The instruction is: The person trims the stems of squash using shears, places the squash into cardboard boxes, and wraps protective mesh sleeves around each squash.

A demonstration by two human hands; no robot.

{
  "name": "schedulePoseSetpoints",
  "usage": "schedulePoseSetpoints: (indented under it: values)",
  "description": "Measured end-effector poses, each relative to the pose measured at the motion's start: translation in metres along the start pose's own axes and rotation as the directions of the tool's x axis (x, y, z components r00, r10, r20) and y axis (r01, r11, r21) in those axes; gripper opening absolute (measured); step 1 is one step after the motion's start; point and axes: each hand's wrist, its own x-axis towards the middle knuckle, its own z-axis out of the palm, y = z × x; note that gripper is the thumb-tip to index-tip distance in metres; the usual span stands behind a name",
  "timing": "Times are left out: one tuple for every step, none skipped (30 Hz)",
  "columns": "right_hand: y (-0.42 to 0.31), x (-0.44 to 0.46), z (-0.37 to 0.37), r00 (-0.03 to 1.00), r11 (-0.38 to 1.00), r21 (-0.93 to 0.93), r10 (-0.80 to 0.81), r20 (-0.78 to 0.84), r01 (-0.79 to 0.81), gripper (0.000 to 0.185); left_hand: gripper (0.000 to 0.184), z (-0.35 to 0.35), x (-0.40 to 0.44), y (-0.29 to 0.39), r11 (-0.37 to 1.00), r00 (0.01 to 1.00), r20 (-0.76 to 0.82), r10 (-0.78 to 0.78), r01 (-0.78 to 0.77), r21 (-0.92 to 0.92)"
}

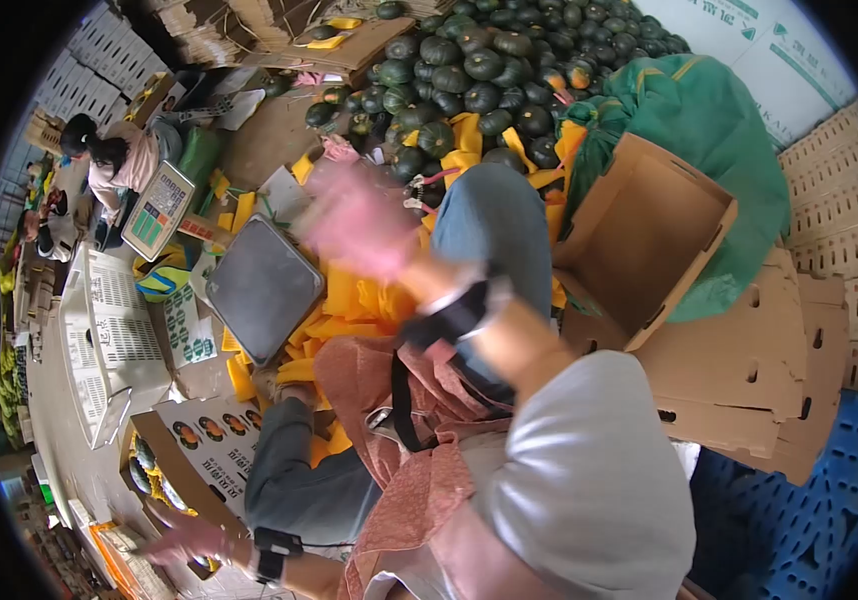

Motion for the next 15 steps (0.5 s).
schedulePoseSetpoints:
  values:
    - [0.005, -0.011, -0.059, 0.975, 0.958, -0.285, -0.02, -0.219, -0.044, 0.045, 0.086, 0.007, 0.002, 0.024, 0.998, 0.995, 0.091, -0.028, 0.033, -0.057]
    - [0.009, -0.029, -0.116, 0.916, 0.785, -0.584, -0.054, -0.398, -0.208, 0.051, 0.083, 0.014, 0.004, 0.047, 0.991, 0.982, 0.18, -0.055, 0.075, -0.107]
    - [0.009, -0.055, -0.166, 0.837, 0.373, -0.796, -0.083, -0.541, -0.477, 0.056, 0.081, 0.067, -0.011, 0.012, 0.932, 0.939, 0.331, -0.097, 0.202, -0.3]
    - [0.009, -0.087, -0.204, 0.738, -0.173, -0.72, -0.07, -0.671, -0.672, 0.062, 0.076, 0.038, 0.001, 0.083, 0.988, 0.914, 0.405, -0.011, 0.073, -0.139]
    - [0.007, -0.124, -0.23, 0.623, -0.424, -0.55, -0.042, -0.782, -0.719, 0.067, 0.07, 0.063, -0.012, 0.081, 0.967, 0.919, 0.354, 0.173, -0.091, -0.236]
    - [0.014, -0.165, -0.247, 0.555, -0.355, -0.472, -0.18, -0.812, -0.807, 0.087, 0.069, 0.056, -0.011, 0.112, 0.952, 0.88, 0.419, 0.224, -0.105, -0.288]
    - [0.023, -0.194, -0.252, 0.366, -0.308, -0.311, -0.135, -0.921, -0.899, 0.1, 0.068, 0.048, -0.011, 0.149, 0.93, 0.829, 0.48, 0.287, -0.121, -0.346]
    - [0.027, -0.217, -0.26, 0.186, -0.142, -0.188, 0.024, -0.982, -0.972, 0.102, 0.068, 0.054, -0.019, 0.169, 0.856, 0.833, 0.427, 0.351, -0.1, -0.508]
    - [0.043, -0.246, -0.271, 0.104, 0.069, -0.096, 0.122, -0.987, -0.993, 0.104, 0.068, 0.059, -0.028, 0.187, 0.75, 0.84, 0.362, 0.404, -0.078, -0.656]
    - [0.063, -0.271, -0.275, 0.069, 0.258, -0.03, 0.142, -0.987, -0.966, 0.098, 0.068, 0.054, -0.032, 0.209, 0.714, 0.805, 0.381, 0.454, -0.073, -0.696]
    - [0.094, -0.297, -0.282, 0.118, 0.337, -0.076, 0.106, -0.987, -0.938, 0.096, 0.069, 0.048, -0.037, 0.23, 0.672, 0.768, 0.393, 0.505, -0.064, -0.737]
    - [0.127, -0.323, -0.289, 0.161, 0.413, -0.12, 0.064, -0.985, -0.903, 0.093, 0.069, 0.048, -0.046, 0.246, 0.604, 0.744, 0.381, 0.55, -0.038, -0.796]
    - [0.143, -0.333, -0.293, 0.2, 0.486, -0.167, 0.016, -0.98, -0.858, 0.091, 0.069, 0.049, -0.056, 0.26, 0.528, 0.722, 0.361, 0.591, -0.008, -0.849]
    - [0.131, -0.317, -0.284, 0.187, 0.463, -0.172, -0.015, -0.982, -0.869, 0.088, 0.07, 0.046, -0.064, 0.272, 0.489, 0.697, 0.35, 0.626, 0.0, -0.873]
    - [0.117, -0.299, -0.275, 0.177, 0.438, -0.179, -0.046, -0.983, -0.881, 0.085, 0.07, 0.041, -0.071, 0.283, 0.45, 0.671, 0.34, 0.659, 0.011, -0.893]
